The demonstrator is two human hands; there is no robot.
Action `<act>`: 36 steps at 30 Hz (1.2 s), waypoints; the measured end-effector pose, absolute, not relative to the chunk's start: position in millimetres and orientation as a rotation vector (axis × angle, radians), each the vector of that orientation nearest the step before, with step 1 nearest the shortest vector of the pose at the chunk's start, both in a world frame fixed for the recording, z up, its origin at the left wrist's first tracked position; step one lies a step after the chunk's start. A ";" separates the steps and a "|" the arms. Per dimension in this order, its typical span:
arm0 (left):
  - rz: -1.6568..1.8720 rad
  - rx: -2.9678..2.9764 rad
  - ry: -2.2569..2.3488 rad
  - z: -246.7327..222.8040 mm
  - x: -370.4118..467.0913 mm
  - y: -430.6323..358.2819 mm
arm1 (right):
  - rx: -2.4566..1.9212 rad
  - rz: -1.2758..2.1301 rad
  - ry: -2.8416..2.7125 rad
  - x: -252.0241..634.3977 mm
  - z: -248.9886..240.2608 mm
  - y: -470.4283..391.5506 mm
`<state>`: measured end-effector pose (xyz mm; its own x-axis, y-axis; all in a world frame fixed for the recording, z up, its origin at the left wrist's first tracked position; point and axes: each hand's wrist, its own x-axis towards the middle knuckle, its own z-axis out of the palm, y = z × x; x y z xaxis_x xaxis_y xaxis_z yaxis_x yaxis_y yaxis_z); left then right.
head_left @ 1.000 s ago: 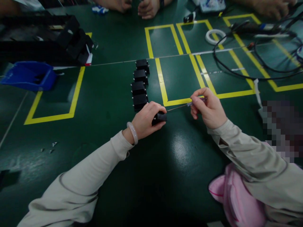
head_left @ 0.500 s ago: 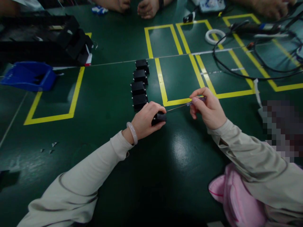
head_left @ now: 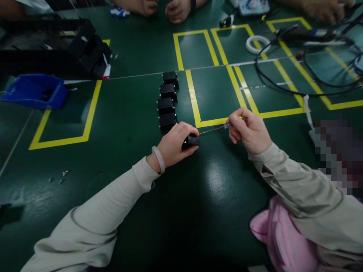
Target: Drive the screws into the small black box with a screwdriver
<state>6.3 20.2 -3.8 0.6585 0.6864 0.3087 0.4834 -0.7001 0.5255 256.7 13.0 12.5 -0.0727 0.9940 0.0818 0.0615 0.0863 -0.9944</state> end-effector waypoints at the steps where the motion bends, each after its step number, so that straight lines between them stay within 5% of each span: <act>1: 0.698 2.478 0.919 -3.7 6.3 20.2 | -1.160 1.162 -1.349 256.6 12.6 13.1; 36: 0.711 2.465 0.907 -4.8 6.3 20.5 | -1.125 1.161 -1.351 255.4 13.6 13.3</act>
